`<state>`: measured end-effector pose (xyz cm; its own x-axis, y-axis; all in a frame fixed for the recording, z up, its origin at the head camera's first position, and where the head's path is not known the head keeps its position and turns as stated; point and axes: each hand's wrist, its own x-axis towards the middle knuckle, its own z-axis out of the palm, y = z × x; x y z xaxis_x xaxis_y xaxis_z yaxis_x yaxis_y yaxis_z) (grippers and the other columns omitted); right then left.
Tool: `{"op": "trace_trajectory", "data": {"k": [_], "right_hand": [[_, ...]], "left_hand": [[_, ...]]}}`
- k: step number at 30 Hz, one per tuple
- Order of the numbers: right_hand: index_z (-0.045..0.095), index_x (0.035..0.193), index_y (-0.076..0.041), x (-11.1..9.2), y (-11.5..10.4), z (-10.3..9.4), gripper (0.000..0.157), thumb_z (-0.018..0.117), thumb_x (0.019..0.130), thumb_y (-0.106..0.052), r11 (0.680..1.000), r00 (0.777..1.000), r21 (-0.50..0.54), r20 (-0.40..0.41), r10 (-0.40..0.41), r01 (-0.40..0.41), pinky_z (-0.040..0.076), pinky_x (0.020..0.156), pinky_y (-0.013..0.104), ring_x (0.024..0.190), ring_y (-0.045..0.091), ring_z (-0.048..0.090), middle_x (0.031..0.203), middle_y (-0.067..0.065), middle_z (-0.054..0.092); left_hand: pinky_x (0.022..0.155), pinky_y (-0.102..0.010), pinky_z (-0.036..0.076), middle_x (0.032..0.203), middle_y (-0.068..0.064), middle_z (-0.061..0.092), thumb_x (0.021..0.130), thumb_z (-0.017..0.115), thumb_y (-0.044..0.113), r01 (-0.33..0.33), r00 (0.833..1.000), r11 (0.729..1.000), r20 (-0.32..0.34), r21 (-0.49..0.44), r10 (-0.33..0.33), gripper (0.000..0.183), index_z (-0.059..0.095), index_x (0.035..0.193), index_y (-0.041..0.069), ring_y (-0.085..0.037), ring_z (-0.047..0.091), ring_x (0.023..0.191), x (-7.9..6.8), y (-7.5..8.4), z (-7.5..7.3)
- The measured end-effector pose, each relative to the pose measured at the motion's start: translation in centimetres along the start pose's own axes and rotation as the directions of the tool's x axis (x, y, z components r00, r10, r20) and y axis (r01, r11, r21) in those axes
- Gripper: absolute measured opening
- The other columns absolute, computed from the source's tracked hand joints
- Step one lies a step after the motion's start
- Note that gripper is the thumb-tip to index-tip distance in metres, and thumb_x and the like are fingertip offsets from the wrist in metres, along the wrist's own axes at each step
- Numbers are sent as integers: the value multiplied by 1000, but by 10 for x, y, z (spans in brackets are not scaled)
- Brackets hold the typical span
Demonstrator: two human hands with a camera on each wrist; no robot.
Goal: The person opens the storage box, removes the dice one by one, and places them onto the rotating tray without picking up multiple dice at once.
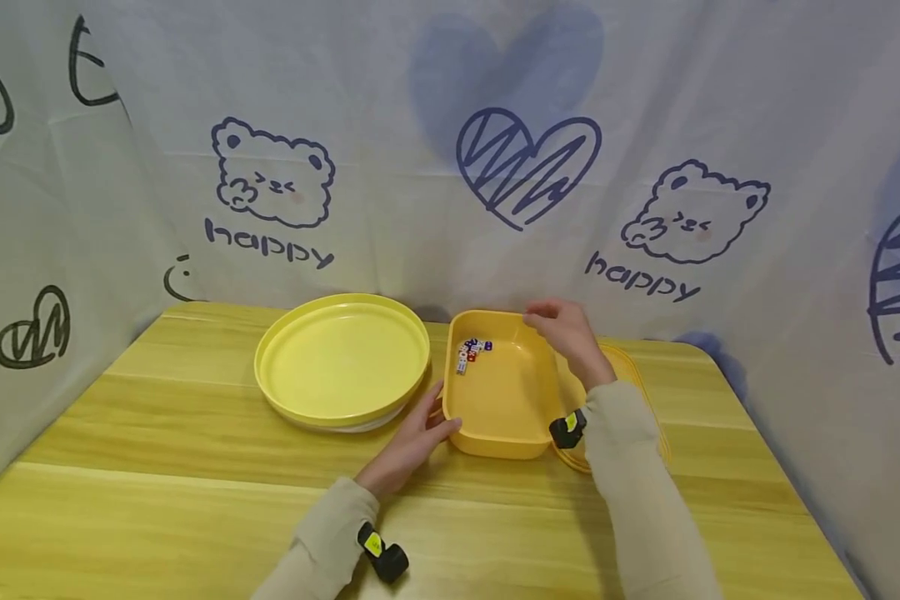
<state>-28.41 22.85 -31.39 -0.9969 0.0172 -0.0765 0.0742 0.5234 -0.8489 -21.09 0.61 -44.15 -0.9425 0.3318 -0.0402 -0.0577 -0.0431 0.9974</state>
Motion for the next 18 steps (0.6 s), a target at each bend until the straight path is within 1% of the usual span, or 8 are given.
{"op": "trace_trajectory", "data": {"k": [3, 5, 8, 10, 12, 15, 17, 18], "right_hand": [[52, 131, 5, 11, 3, 9, 37, 54, 99, -13, 1000, 1000, 13, 24, 11, -11, 38, 103, 45, 119, 38, 46, 130, 23, 51], [52, 131, 6, 17, 4, 17, 37, 54, 99, -12, 1000, 999, 19, 41, 16, -16, 38, 103, 44, 120, 39, 46, 129, 23, 51], [51, 131, 7, 25, 9, 26, 37, 53, 99, -12, 999, 998, 26, 51, 28, -29, 39, 103, 44, 120, 40, 46, 130, 23, 51], [50, 132, 8, 29, 12, 31, 37, 52, 100, -12, 999, 998, 27, 60, 36, -38, 39, 103, 44, 120, 39, 46, 131, 23, 51], [50, 132, 8, 34, 15, 35, 38, 52, 100, -12, 999, 997, 26, 66, 43, -44, 39, 102, 45, 121, 39, 47, 132, 24, 51], [50, 132, 9, 39, 20, 40, 38, 52, 100, -11, 998, 996, 28, 72, 61, -63, 40, 101, 46, 120, 38, 48, 133, 25, 51], [50, 133, 9, 41, 23, 42, 39, 52, 100, -12, 997, 994, 28, 76, 74, -76, 40, 101, 46, 119, 37, 48, 133, 25, 51], [50, 133, 9, 42, 24, 43, 39, 52, 100, -11, 997, 994, 29, 77, 76, -78, 40, 101, 46, 119, 37, 49, 133, 25, 51]], "left_hand": [[110, -46, 26, 154, -23, 23, 97, 56, 12, 4, 1000, 1000, -8, 6, -4, 73, 10, 154, 4, -36, 27, 139, 0, 0, 2], [110, -46, 26, 154, -24, 24, 98, 55, 11, -11, 1000, 1000, -14, 20, 12, 72, 11, 154, 1, -37, 28, 139, -2, 3, 1], [110, -47, 25, 152, -26, 25, 99, 54, 14, -39, 999, 996, -19, 82, 40, 68, 14, 152, -3, -38, 29, 137, -6, 9, 2], [110, -48, 24, 152, -25, 27, 100, 54, 18, -40, 999, 990, -28, 136, 44, 67, 17, 151, -3, -38, 29, 138, -10, 13, 2], [110, -49, 26, 152, -24, 28, 100, 55, 21, -40, 998, 983, -42, 181, 48, 66, 20, 151, -3, -39, 29, 137, -16, 19, 0], [107, -51, 29, 150, -25, 31, 99, 56, 19, -62, 996, 972, -42, 226, 73, 62, 26, 148, -4, -41, 32, 135, -24, 26, -7], [104, -51, 34, 146, -26, 36, 99, 55, 16, -106, 993, 962, -18, 251, 114, 56, 33, 145, -6, -42, 37, 131, -30, 30, -16], [103, -50, 36, 143, -26, 40, 99, 55, 14, -135, 990, 953, 2, 272, 140, 52, 36, 142, -7, -42, 40, 129, -33, 32, -21]]}}
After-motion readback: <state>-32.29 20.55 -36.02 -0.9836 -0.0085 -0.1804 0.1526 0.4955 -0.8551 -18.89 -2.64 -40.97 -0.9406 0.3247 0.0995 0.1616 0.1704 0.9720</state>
